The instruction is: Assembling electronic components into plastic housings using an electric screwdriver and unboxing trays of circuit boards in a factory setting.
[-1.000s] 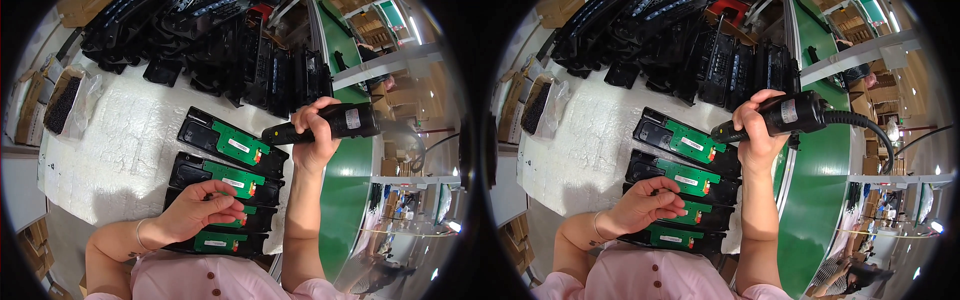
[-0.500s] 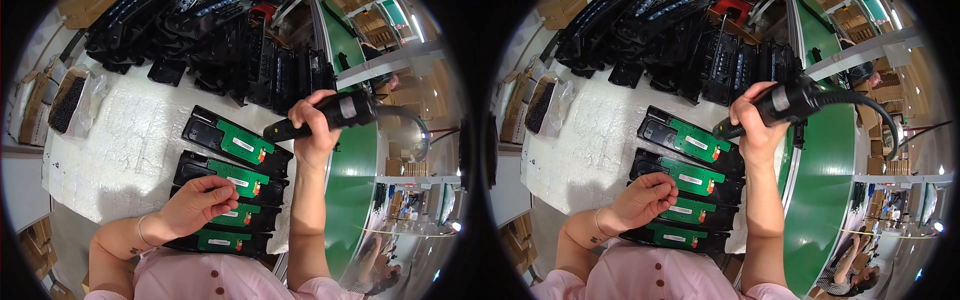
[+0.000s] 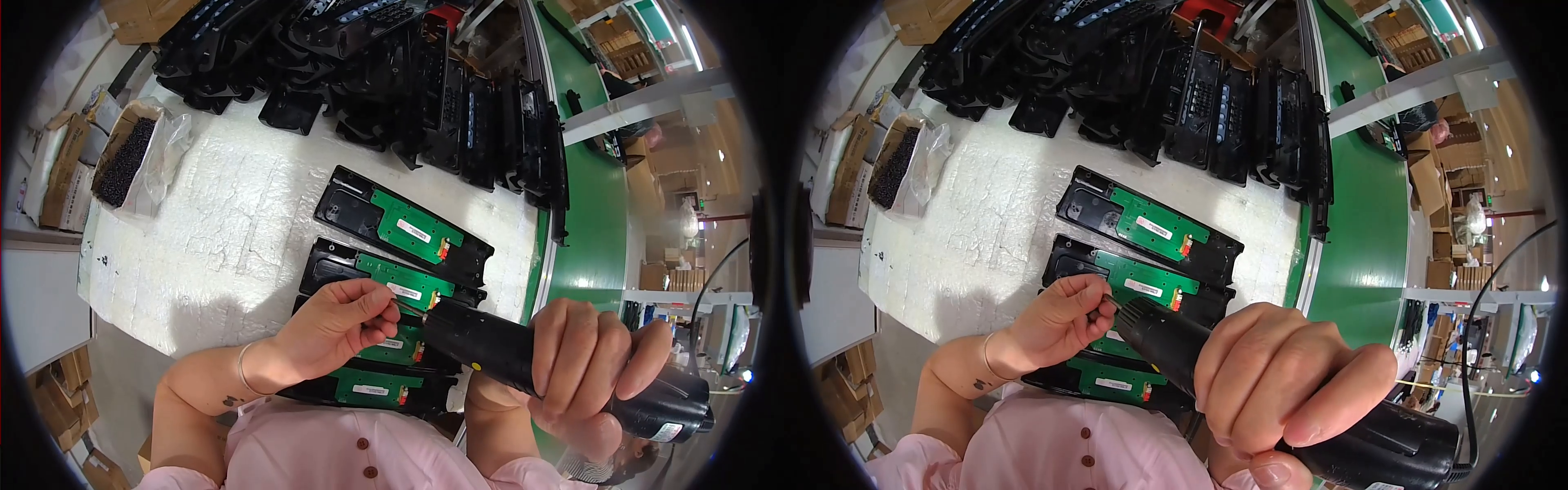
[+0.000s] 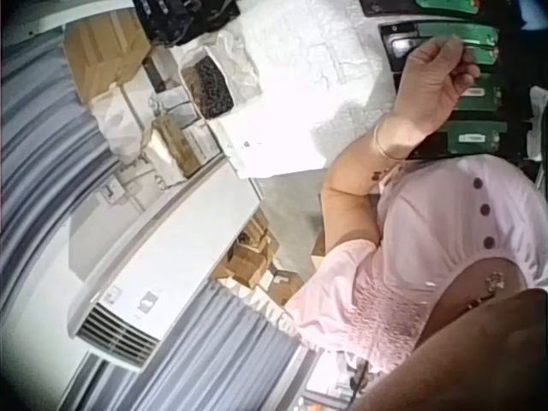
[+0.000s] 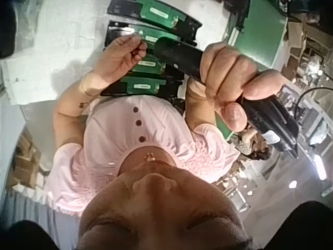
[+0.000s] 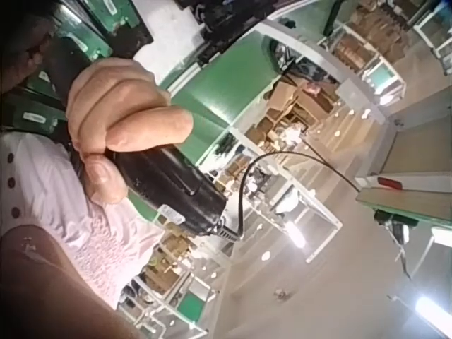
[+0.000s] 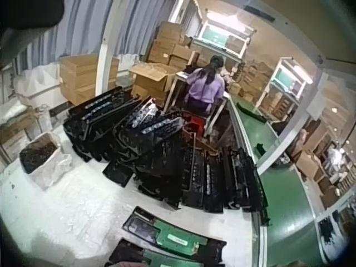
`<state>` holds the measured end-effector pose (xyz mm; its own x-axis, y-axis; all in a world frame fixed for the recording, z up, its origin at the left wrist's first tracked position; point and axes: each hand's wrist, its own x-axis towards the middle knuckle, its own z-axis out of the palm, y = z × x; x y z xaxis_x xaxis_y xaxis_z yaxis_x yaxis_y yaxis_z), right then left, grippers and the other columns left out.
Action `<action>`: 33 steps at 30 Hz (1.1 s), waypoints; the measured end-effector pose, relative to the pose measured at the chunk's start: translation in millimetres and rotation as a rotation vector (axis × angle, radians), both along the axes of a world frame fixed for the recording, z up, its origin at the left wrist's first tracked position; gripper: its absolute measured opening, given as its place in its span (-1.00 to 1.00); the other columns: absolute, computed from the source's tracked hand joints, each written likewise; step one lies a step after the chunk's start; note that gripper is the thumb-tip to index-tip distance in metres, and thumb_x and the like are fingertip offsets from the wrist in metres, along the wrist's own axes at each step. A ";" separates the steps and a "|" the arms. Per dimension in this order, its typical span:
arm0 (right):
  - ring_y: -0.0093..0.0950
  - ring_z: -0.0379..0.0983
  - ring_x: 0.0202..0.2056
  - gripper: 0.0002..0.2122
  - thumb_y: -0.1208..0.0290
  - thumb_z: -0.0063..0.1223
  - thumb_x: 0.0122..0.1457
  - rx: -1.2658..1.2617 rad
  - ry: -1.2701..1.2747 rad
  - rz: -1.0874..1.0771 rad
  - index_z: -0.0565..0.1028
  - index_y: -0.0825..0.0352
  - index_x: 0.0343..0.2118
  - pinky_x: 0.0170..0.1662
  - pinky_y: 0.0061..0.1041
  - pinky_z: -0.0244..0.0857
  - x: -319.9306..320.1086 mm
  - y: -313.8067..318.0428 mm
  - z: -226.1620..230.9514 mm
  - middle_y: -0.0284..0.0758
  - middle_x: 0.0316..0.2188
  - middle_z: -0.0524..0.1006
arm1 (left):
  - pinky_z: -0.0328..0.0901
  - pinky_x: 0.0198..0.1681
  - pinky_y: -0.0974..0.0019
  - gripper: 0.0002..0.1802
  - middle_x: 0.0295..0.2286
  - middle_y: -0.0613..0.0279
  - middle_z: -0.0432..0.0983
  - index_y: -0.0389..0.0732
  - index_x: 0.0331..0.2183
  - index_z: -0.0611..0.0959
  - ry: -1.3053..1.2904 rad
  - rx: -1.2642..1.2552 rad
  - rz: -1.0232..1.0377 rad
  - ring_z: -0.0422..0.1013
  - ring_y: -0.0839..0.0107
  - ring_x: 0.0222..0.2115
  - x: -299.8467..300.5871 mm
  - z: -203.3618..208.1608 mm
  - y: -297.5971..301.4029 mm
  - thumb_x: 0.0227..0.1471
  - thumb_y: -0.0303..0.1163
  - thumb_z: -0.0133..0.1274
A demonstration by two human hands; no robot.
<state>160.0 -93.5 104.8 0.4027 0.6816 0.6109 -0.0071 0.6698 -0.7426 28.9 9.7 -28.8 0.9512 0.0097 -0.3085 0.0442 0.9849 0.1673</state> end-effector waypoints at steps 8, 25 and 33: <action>-0.74 0.25 -0.79 -0.69 0.62 0.10 -0.20 -0.014 0.029 -0.047 0.16 0.21 -0.52 -0.66 -0.81 0.16 -4.4 1.9 -3.7 -0.52 -0.79 0.32 | 0.28 -0.42 0.54 -0.83 -0.51 0.32 0.42 -0.22 -0.41 0.50 0.038 0.000 -0.009 0.36 0.57 -0.51 -0.1 1.2 -3.2 0.04 -0.33 -0.10; -0.60 0.11 -0.71 -0.80 0.57 -0.11 -0.15 -0.209 0.055 -0.425 0.23 0.32 -0.39 -0.57 -0.60 0.06 43.5 13.3 -52.6 -0.39 -0.70 0.25 | 0.16 0.01 0.33 -0.60 -0.17 -0.03 0.32 -0.46 -0.08 0.26 0.062 -0.044 -0.163 0.27 0.24 -0.10 3.2 10.5 -9.2 0.12 -0.36 -0.32; -0.60 0.10 -0.70 -0.80 0.53 -0.16 -0.18 -0.259 0.087 -0.482 0.27 0.34 -0.40 -0.57 -0.60 0.03 55.5 6.2 -69.5 -0.38 -0.70 0.23 | 0.30 -0.17 0.38 -0.79 -0.36 0.10 0.43 -0.29 -0.27 0.42 0.013 0.121 -0.150 0.40 0.32 -0.28 2.3 11.0 -3.4 0.10 -0.40 -0.24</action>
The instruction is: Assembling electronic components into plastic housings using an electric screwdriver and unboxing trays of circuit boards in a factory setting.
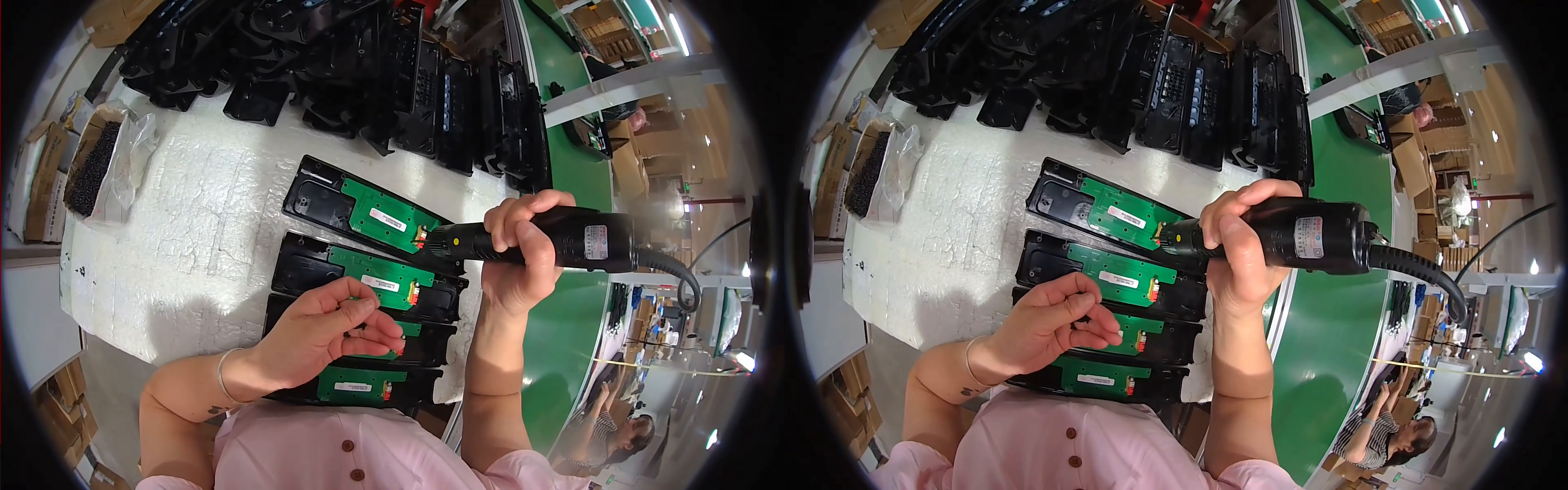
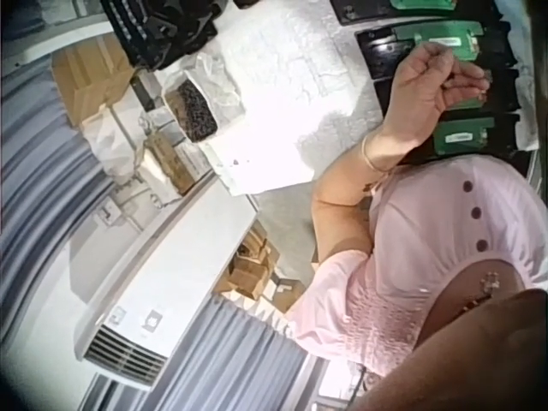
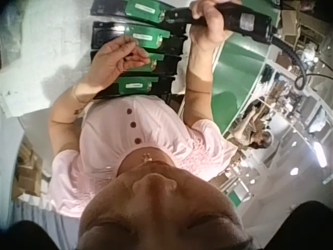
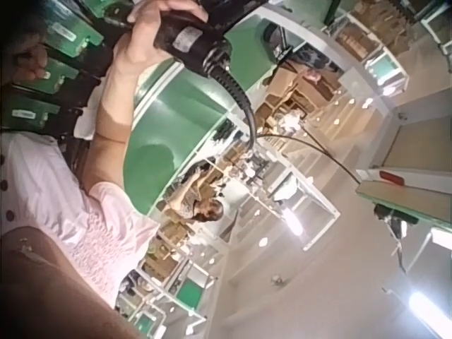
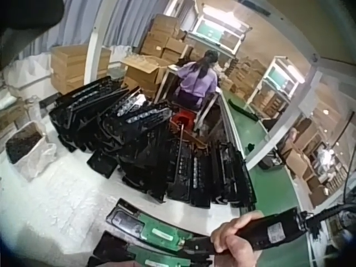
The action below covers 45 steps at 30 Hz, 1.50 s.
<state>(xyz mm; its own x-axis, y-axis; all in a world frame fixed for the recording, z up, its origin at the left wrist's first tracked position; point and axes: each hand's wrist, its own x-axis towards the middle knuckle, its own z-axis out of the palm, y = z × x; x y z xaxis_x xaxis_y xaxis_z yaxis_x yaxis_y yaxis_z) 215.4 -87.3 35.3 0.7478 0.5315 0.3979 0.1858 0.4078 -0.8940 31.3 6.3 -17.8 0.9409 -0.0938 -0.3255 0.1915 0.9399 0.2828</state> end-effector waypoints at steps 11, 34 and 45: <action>-0.60 0.15 -0.72 -0.81 0.65 -0.10 -0.18 0.007 0.002 0.143 0.20 0.36 -0.45 -0.61 -0.63 0.10 -1.4 8.8 -1.2 -0.34 -0.72 0.27 | 0.34 -0.30 0.47 -0.85 -0.42 0.22 0.45 -0.29 -0.34 0.50 0.043 0.106 0.001 0.41 0.46 -0.40 0.4 -3.0 -0.2 -0.02 -0.46 -0.04; -0.62 0.27 -0.69 -0.81 0.55 0.05 -0.10 0.204 -0.165 0.591 0.24 0.22 -0.49 -0.60 -0.66 0.16 -64.4 -20.7 77.0 -0.47 -0.72 0.31 | 0.34 -0.34 0.48 -0.84 -0.45 0.23 0.46 -0.26 -0.34 0.50 -0.024 -0.100 0.110 0.41 0.48 -0.42 -7.2 -11.3 -4.0 0.02 -0.41 -0.08; -0.62 0.04 -0.70 -0.81 0.52 -0.15 -0.12 0.073 -0.137 -0.040 0.26 0.34 -0.37 -0.57 -0.61 -0.04 0.0 -4.1 20.6 -0.43 -0.73 0.17 | 0.18 -0.01 0.31 -0.57 -0.20 -0.02 0.33 -0.43 -0.05 0.22 0.035 -0.085 -0.086 0.28 0.24 -0.11 -1.6 1.4 -7.8 0.14 -0.31 -0.35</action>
